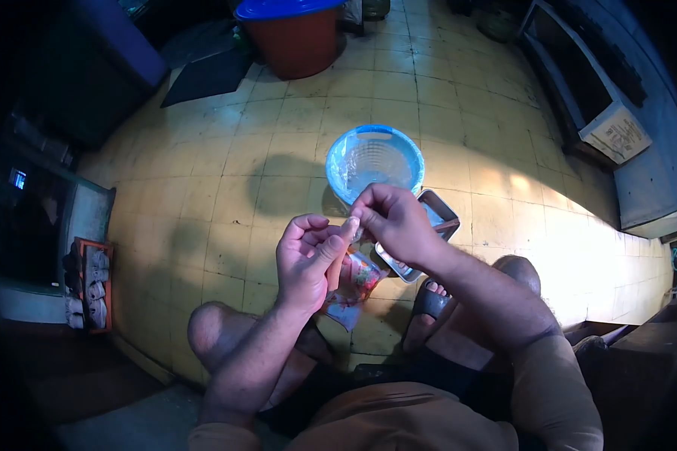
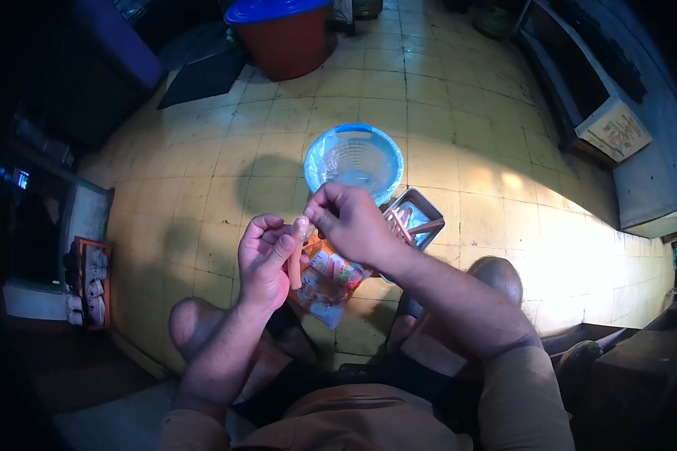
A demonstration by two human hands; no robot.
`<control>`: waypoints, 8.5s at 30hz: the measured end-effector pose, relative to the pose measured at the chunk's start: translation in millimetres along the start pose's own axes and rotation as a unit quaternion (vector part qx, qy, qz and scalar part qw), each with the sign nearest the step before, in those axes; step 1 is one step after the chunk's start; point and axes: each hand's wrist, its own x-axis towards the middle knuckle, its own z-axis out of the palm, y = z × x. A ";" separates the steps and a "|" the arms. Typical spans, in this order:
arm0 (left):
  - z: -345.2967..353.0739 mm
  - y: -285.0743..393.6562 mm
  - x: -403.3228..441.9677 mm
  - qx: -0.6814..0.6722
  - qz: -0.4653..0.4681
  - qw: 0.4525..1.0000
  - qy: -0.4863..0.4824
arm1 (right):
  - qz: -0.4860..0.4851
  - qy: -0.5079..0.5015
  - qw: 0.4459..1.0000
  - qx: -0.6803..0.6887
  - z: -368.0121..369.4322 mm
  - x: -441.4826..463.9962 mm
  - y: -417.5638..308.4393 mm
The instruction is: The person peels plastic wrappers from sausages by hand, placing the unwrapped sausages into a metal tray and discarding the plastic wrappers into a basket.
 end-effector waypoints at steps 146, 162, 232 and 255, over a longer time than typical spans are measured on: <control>-117.7 126.8 -29.9 -0.009 0.179 0.978 0.102 | 0.127 -0.031 0.811 -0.570 143.0 -5.8 332.0; -112.7 124.9 -31.2 -0.002 0.178 0.977 0.114 | 0.055 -0.124 0.812 -0.567 118.8 16.0 351.2; 5.4 49.2 -7.1 0.544 0.348 0.751 -0.138 | 0.002 0.020 0.982 0.187 -25.0 -40.2 -24.4; -11.5 37.2 -2.6 0.250 0.008 0.940 -0.232 | -0.012 -0.079 0.972 0.223 -39.9 -44.5 -16.3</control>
